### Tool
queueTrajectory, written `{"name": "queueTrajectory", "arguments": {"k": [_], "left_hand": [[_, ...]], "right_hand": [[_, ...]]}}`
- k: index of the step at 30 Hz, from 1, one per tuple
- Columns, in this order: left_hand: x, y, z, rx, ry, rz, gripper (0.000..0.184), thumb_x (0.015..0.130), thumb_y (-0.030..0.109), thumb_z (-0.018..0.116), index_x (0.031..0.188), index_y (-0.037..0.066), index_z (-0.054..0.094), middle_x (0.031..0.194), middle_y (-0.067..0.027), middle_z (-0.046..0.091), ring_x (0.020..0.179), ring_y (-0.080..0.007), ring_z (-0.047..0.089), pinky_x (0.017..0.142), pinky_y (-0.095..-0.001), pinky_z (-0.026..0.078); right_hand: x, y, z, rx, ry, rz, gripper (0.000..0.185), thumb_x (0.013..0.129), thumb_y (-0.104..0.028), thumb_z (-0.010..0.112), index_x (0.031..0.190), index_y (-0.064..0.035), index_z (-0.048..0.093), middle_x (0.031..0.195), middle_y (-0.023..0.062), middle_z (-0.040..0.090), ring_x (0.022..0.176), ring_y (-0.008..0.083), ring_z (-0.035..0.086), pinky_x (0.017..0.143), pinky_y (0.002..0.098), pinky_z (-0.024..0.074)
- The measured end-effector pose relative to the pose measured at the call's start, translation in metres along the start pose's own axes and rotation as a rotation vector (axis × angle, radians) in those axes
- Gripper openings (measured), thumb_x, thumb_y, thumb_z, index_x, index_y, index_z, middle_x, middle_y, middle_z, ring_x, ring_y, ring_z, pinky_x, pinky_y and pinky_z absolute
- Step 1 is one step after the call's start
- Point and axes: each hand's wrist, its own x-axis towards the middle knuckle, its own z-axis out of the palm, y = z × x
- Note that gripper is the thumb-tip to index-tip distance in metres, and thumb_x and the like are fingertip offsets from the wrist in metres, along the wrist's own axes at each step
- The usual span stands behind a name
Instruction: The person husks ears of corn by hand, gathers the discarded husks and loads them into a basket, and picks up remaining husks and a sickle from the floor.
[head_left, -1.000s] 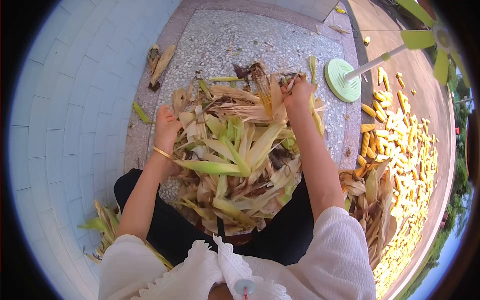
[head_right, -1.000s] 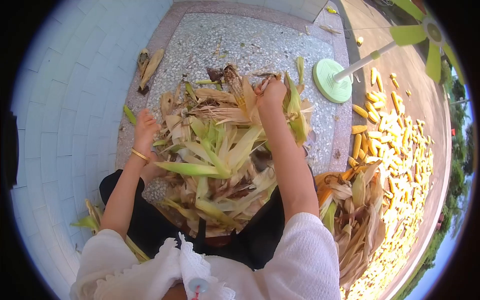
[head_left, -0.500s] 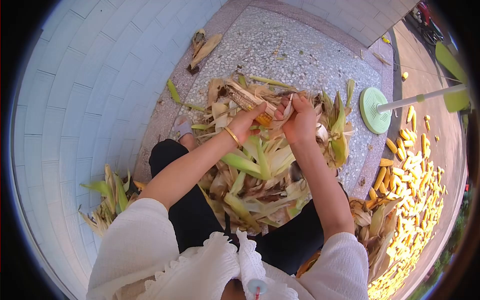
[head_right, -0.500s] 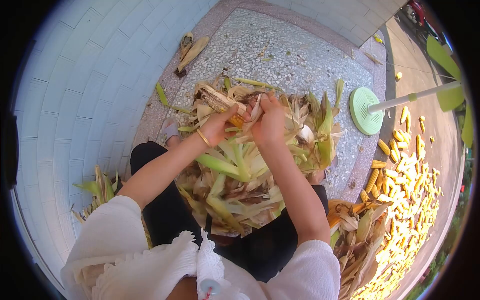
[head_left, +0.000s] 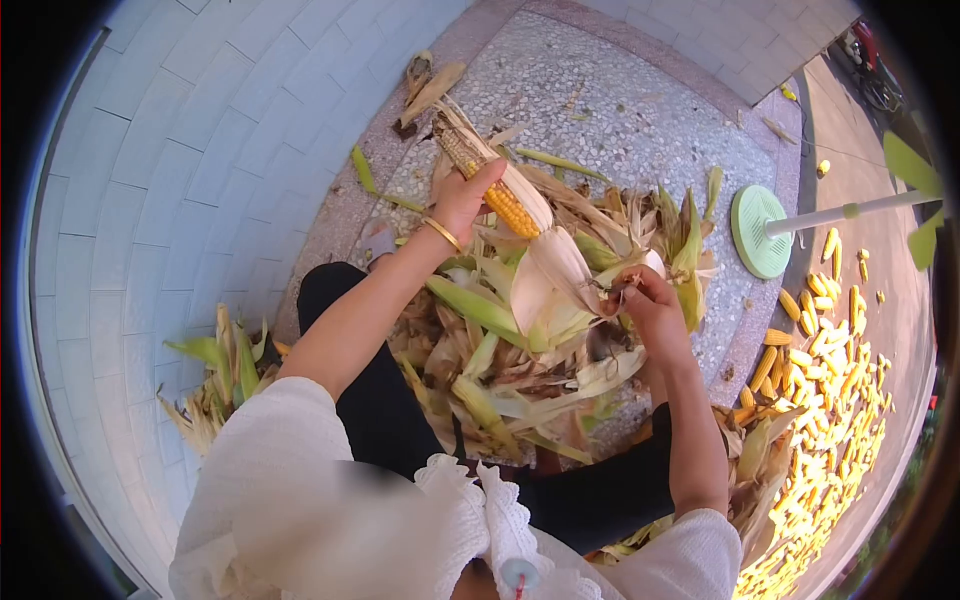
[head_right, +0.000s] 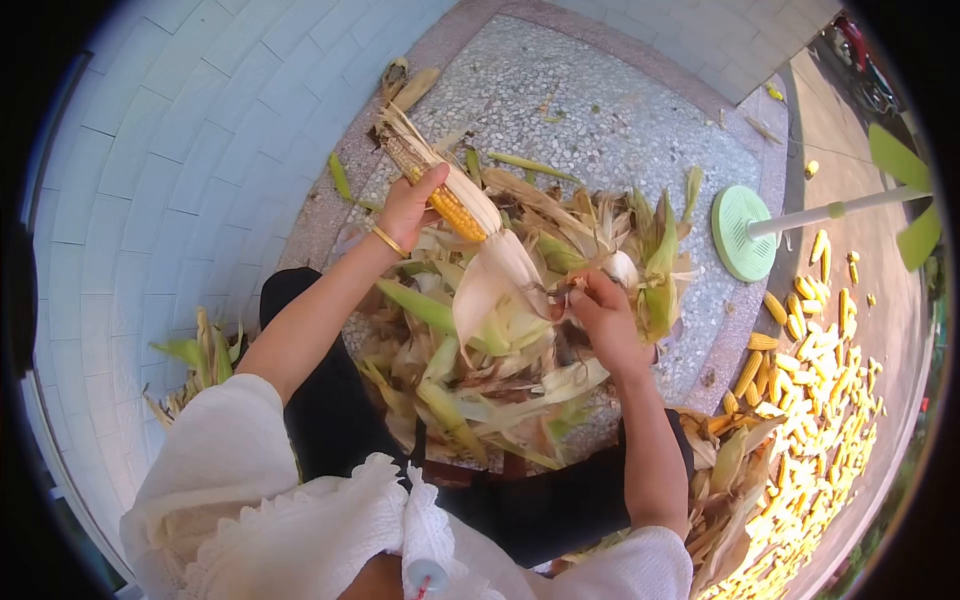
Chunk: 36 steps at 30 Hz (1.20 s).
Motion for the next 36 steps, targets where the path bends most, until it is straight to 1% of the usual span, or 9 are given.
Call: {"name": "queueTrajectory", "arguments": {"k": [2, 4, 10, 13, 17, 24, 27, 31, 36], "left_hand": [[0.001, -0.005, 0.005, 0.251, -0.143, 0.321, 0.039, 0.078, 0.030, 0.072, 0.102, 0.004, 0.056, 0.092, -0.0036, 0.062, 0.082, -0.0128, 0.058, 0.073, -0.0318, 0.048], [-0.010, -0.009, 0.017, 0.322, -0.225, 0.294, 0.044, 0.076, 0.026, 0.074, 0.105, 0.000, 0.053, 0.090, -0.0042, 0.061, 0.080, -0.0115, 0.056, 0.074, -0.0302, 0.047], [-0.045, -0.031, 0.055, 0.602, -0.501, 0.130, 0.061, 0.070, 0.023, 0.079, 0.117, -0.001, 0.048, 0.104, -0.0073, 0.058, 0.094, -0.0135, 0.055, 0.083, -0.0284, 0.045], [-0.046, -0.035, 0.058, 0.468, -0.611, 0.098, 0.067, 0.071, 0.023, 0.079, 0.124, 0.002, 0.044, 0.108, -0.0030, 0.056, 0.095, -0.0103, 0.053, 0.084, -0.0269, 0.044], [-0.047, -0.030, 0.053, 0.227, -0.696, -0.084, 0.069, 0.071, 0.026, 0.080, 0.125, 0.002, 0.045, 0.111, -0.0025, 0.056, 0.099, -0.0107, 0.053, 0.087, -0.0269, 0.044], [-0.042, -0.028, 0.047, -0.054, -0.635, -0.089, 0.064, 0.073, 0.029, 0.078, 0.121, 0.001, 0.046, 0.112, -0.0066, 0.057, 0.102, -0.0157, 0.055, 0.090, -0.0300, 0.045], [-0.022, -0.012, 0.031, -0.216, -0.572, 0.030, 0.056, 0.078, 0.034, 0.071, 0.118, 0.002, 0.046, 0.115, -0.0123, 0.057, 0.107, -0.0253, 0.055, 0.095, -0.0414, 0.044], [-0.002, 0.015, 0.003, -0.399, -0.402, 0.203, 0.051, 0.078, 0.031, 0.072, 0.114, 0.002, 0.050, 0.111, -0.0105, 0.058, 0.109, -0.0237, 0.052, 0.100, -0.0420, 0.039], [-0.012, 0.018, -0.002, -0.256, -0.295, 0.297, 0.047, 0.077, 0.022, 0.074, 0.113, 0.003, 0.052, 0.107, -0.0073, 0.059, 0.103, -0.0209, 0.055, 0.094, -0.0376, 0.043]], "right_hand": [[0.002, 0.001, -0.007, -0.347, -0.017, 0.058, 0.019, 0.085, -0.008, 0.057, 0.102, -0.0013, 0.054, 0.092, 0.0085, 0.058, 0.083, 0.0164, 0.056, 0.075, 0.0283, 0.0458], [0.014, -0.007, 0.001, -0.615, 0.081, -0.099, 0.034, 0.082, -0.006, 0.063, 0.113, 0.0004, 0.052, 0.104, 0.0093, 0.058, 0.095, 0.0148, 0.056, 0.084, 0.0277, 0.0450], [0.045, -0.017, 0.030, -0.442, 0.152, -0.268, 0.038, 0.079, -0.013, 0.070, 0.109, 0.0033, 0.054, 0.096, 0.0103, 0.062, 0.073, 0.0132, 0.061, 0.065, 0.0253, 0.0489], [0.048, -0.022, 0.032, -0.232, 0.155, -0.228, 0.015, 0.080, -0.007, 0.068, 0.088, 0.0032, 0.061, 0.072, 0.0071, 0.064, 0.062, 0.0113, 0.060, 0.057, 0.0238, 0.0485], [0.042, -0.030, 0.029, -0.175, 0.127, -0.227, 0.012, 0.081, -0.005, 0.065, 0.089, 0.0029, 0.061, 0.073, 0.0075, 0.064, 0.060, 0.0119, 0.061, 0.054, 0.0236, 0.0479], [0.041, -0.021, 0.017, -0.057, 0.341, -0.200, 0.009, 0.085, -0.005, 0.060, 0.083, 0.0031, 0.057, 0.069, 0.0097, 0.062, 0.058, 0.0157, 0.063, 0.053, 0.0245, 0.0488], [0.047, -0.008, -0.021, 0.135, 0.485, -0.185, 0.008, 0.085, -0.005, 0.058, 0.085, 0.0032, 0.056, 0.071, 0.0119, 0.062, 0.058, 0.0182, 0.063, 0.054, 0.0262, 0.0505], [0.053, 0.021, -0.063, 0.341, 0.614, 0.016, 0.007, 0.085, -0.002, 0.056, 0.089, 0.0038, 0.057, 0.078, 0.0146, 0.063, 0.062, 0.0218, 0.064, 0.058, 0.0309, 0.0545], [0.063, 0.010, -0.062, 0.230, 0.458, 0.144, 0.026, 0.083, -0.006, 0.060, 0.104, 0.0057, 0.050, 0.097, 0.0187, 0.060, 0.078, 0.0246, 0.065, 0.066, 0.0335, 0.0552]]}}
